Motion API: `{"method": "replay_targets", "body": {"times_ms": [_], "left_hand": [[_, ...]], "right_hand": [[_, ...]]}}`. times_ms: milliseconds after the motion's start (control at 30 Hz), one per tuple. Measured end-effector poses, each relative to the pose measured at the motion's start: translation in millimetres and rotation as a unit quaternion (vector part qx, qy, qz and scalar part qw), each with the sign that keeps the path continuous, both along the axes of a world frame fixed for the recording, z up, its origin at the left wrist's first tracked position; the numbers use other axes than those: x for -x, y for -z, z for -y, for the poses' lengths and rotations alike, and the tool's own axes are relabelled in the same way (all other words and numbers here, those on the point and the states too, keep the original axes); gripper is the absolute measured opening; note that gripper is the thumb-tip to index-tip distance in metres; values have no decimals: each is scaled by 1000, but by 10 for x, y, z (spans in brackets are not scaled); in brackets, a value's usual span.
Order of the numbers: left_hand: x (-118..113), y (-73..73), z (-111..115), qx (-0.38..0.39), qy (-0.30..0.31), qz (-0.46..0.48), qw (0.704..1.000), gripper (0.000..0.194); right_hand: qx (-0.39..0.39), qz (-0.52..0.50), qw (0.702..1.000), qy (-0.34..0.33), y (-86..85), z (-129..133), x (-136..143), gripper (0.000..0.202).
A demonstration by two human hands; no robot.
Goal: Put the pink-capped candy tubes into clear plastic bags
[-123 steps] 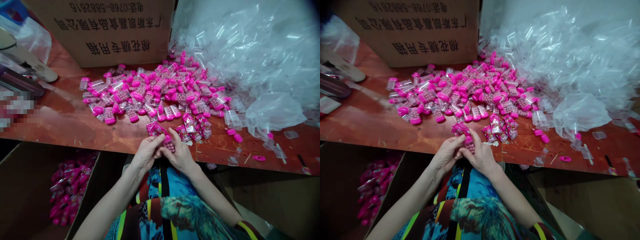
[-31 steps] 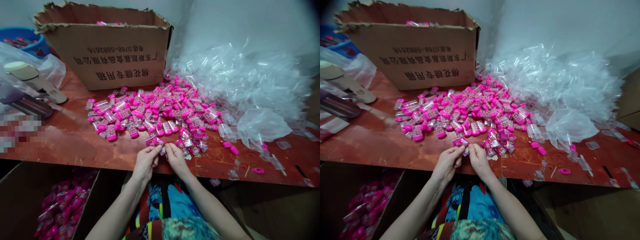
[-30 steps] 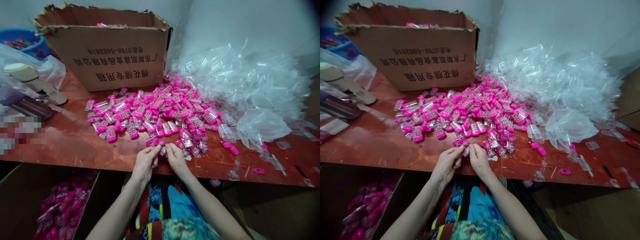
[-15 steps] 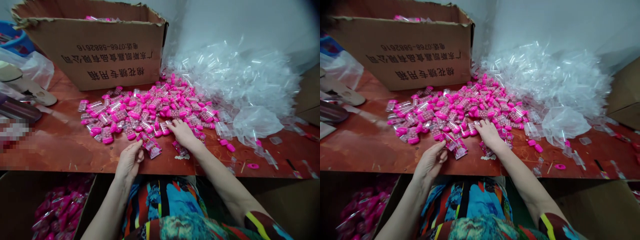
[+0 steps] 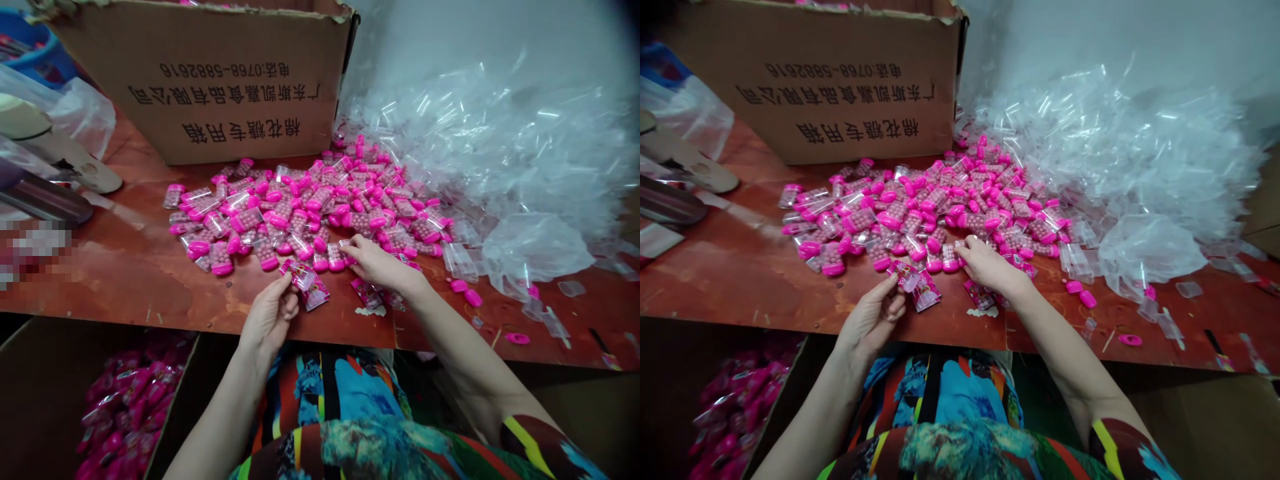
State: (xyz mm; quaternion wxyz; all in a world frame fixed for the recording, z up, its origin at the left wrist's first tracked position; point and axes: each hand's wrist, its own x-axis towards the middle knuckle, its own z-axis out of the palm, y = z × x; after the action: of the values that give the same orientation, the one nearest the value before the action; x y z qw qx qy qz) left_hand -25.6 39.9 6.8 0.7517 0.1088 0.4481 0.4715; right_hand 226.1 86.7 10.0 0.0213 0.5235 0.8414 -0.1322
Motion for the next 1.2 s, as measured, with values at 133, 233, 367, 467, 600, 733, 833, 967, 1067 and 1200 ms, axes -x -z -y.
{"method": "replay_targets", "body": {"times_ms": [133,233,367,467,600,733,833,967,1067,1200], "left_hand": [[-17,9,7,15,8,14,1000,23],[-37,-11,8,25,13,16,999,22],[-68,-59,6,21,9,16,1000,23],[-80,-72,8,19,7,17,1000,26],[-94,-73,0,16,7,17,1000,28],[-118,-115,-13,22,0,24,999,29],[-111,-145,-17,25,-4,27,999,29],[-86,-147,-21,29,-12,21,999,30],[-100,-144,-25,23,-24,21,999,32],[-153,-137,-25,10,-28,28,999,35]], "right_hand": [[-25,36,999,0,37,24,-12,67],[-25,51,998,17,41,-5,22,62],[-19,15,1000,3,5,-56,15,53],[-22,9,999,-37,-26,-91,-44,56],[-76,90,991,-70,-56,-147,-73,55],[-88,95,984,-119,-49,-189,-30,48],[-83,47,990,-101,-10,-193,6,37],[-77,-140,987,16,-9,-111,87,31],[32,-402,907,126,-86,69,226,33],[228,-607,734,202,-135,403,515,42]]}}
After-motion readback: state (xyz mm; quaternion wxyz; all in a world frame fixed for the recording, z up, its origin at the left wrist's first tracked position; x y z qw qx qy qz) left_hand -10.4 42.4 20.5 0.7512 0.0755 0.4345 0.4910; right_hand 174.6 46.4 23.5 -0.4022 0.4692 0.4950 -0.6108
